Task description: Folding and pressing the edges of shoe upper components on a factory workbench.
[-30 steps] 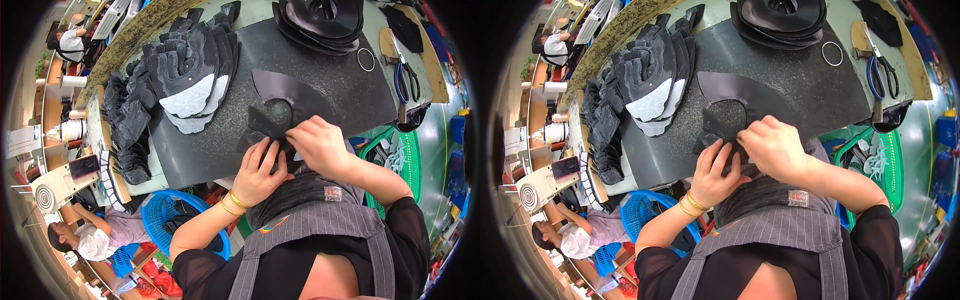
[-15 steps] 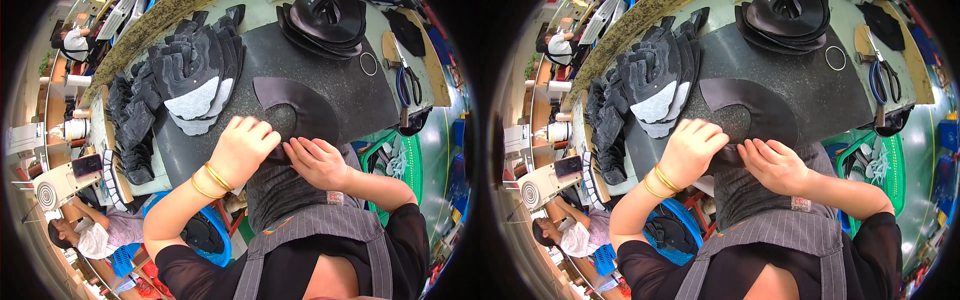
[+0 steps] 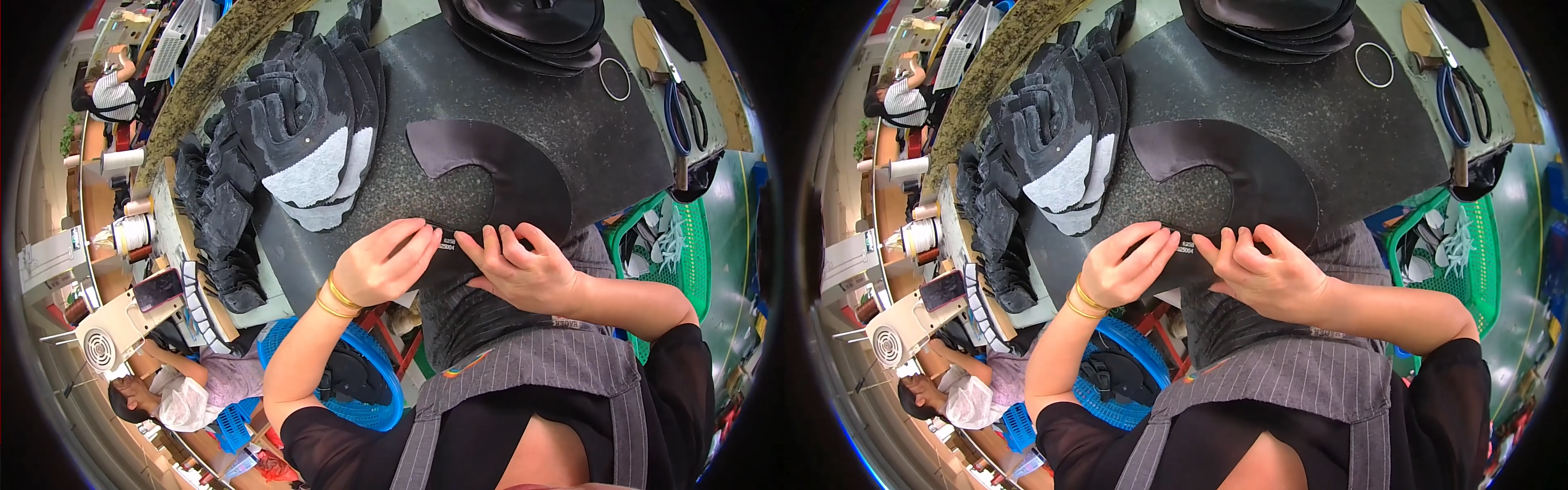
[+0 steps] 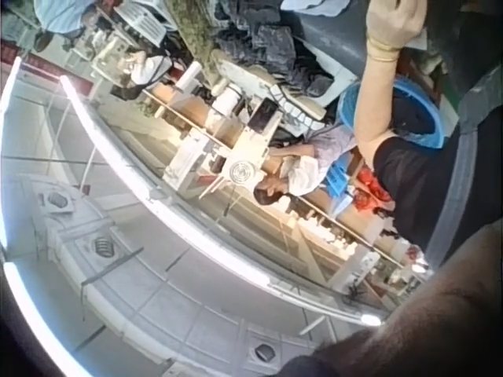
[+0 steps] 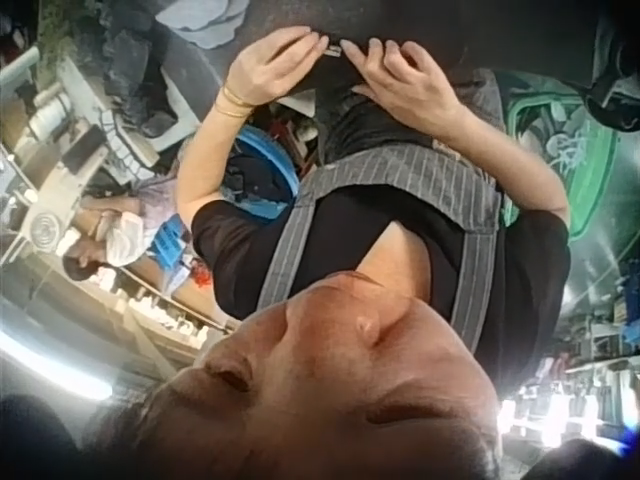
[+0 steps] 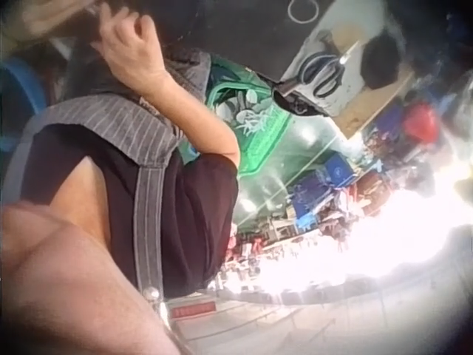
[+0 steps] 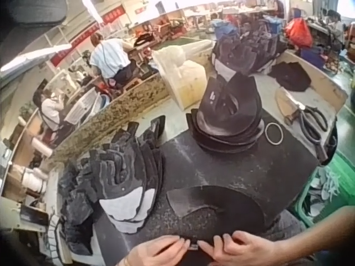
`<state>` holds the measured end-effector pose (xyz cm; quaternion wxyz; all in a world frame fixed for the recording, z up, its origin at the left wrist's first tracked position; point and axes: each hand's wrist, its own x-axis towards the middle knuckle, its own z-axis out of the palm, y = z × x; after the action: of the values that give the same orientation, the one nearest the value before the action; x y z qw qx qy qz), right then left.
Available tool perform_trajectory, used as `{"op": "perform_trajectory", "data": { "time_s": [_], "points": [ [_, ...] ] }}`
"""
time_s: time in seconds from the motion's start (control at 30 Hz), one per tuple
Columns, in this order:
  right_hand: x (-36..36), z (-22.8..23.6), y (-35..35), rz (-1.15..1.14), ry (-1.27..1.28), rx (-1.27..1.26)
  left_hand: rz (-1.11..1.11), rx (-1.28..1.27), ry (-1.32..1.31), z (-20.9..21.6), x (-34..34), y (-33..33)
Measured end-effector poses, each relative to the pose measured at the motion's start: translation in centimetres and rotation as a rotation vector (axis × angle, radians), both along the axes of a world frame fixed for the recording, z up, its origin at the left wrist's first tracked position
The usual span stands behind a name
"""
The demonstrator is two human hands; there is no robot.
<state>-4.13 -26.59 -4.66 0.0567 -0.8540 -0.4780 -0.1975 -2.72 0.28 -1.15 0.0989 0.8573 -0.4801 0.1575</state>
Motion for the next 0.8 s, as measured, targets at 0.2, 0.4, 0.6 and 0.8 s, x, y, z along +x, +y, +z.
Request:
{"op": "perform_trajectory", "data": {
  "time_s": [0.2,0.4,0.6,0.8],
  "points": [
    [-0.2,0.2,0.3,-0.045,0.021,-0.06,0.098,0.032,-0.084,-0.9,-0.9,0.2],
    [-0.3,0.3,1.2,-0.029,0.014,-0.118,0.23,0.075,-0.186,-1.1,-1.4,0.2],
    [-0.3,0.3,1.4,-0.079,-0.039,-0.144,0.267,0.057,-0.228,-1.4,-1.0,0.3],
    [-0.5,0.5,1.4,-0.074,-0.014,-0.142,0.317,0.082,-0.23,-1.3,-1.3,-0.2]
  ]
}}
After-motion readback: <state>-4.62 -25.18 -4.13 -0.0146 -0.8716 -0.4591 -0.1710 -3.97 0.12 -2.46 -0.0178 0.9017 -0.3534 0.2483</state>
